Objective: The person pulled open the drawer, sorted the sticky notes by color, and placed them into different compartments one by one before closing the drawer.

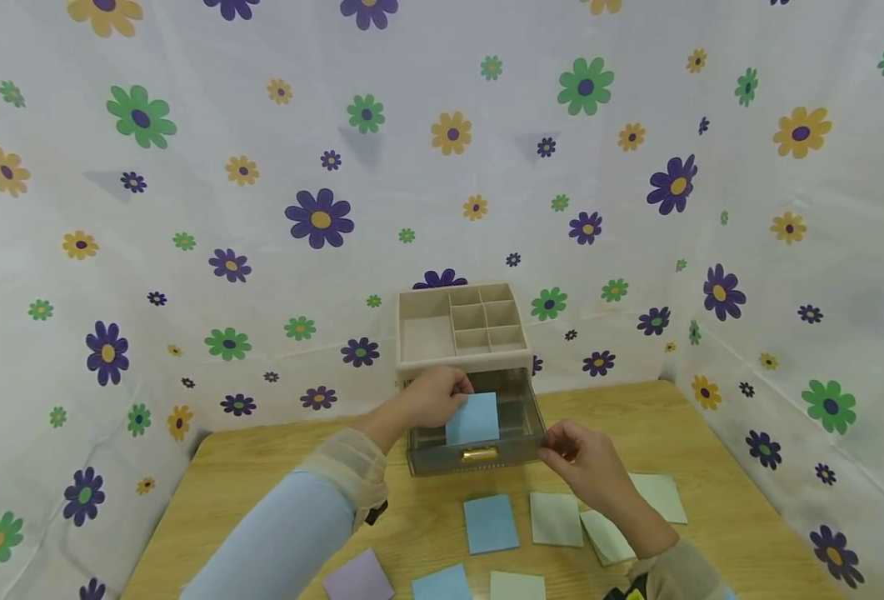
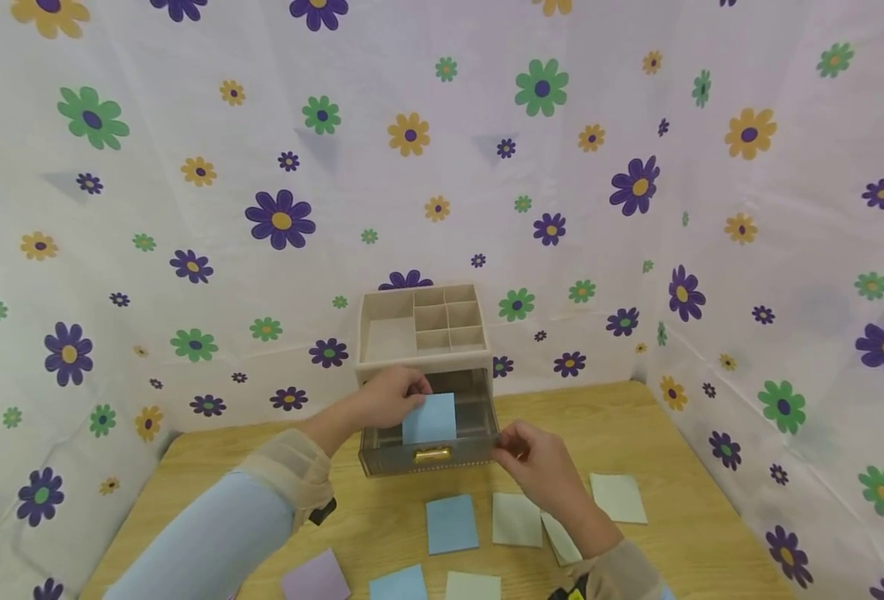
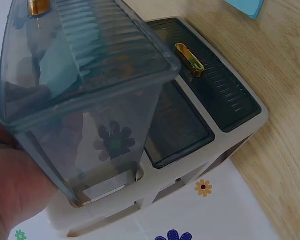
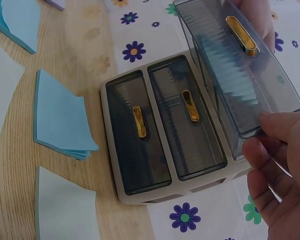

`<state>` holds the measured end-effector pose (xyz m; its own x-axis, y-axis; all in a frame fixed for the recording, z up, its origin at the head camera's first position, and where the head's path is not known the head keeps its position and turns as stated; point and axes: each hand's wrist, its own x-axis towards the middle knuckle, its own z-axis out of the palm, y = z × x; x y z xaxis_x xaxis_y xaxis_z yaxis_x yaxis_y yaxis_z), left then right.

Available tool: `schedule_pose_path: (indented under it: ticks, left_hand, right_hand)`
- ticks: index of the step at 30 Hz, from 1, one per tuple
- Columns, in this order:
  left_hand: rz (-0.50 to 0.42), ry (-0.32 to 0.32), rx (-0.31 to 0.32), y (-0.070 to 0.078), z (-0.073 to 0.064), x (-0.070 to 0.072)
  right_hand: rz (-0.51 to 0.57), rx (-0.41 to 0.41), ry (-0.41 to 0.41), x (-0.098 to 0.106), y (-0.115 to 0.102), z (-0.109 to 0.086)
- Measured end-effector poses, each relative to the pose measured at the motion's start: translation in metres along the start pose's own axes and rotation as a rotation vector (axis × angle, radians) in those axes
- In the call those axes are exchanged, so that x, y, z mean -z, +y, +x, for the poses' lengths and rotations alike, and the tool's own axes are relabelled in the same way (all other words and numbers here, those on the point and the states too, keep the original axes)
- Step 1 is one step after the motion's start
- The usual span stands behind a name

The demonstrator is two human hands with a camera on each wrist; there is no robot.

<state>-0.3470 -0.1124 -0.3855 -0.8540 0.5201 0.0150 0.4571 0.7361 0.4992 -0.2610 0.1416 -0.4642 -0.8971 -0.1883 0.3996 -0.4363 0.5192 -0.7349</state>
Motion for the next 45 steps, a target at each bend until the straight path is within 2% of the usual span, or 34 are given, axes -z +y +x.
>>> schedule_pose_path:
  ticks: [10, 21, 34, 41, 45]
  left_hand:
    - [0.136, 0.003, 0.021, 0.003, 0.002, -0.002]
    - [0.221, -0.045, 0.063, 0.011, -0.003, 0.000]
    - [0.312, -0.120, 0.067, 0.018, -0.008, -0.003]
    - [0.368, -0.142, 0.002, 0.020, -0.006, -0.007]
    - [0.389, -0.144, -0.011, 0.021, -0.005, -0.009]
  right_hand:
    - [-0.004, 0.028, 0.007, 0.000, -0.002, -0.002]
    - [-0.009, 0.029, -0.002, 0.000, -0.003, -0.001]
    - [-0.010, 0.035, -0.010, 0.001, -0.002, -0.002]
    - [-0.021, 0.040, -0.010, 0.001, -0.002, -0.001]
    - [-0.023, 0.035, -0.012, 0.002, -0.002, -0.001]
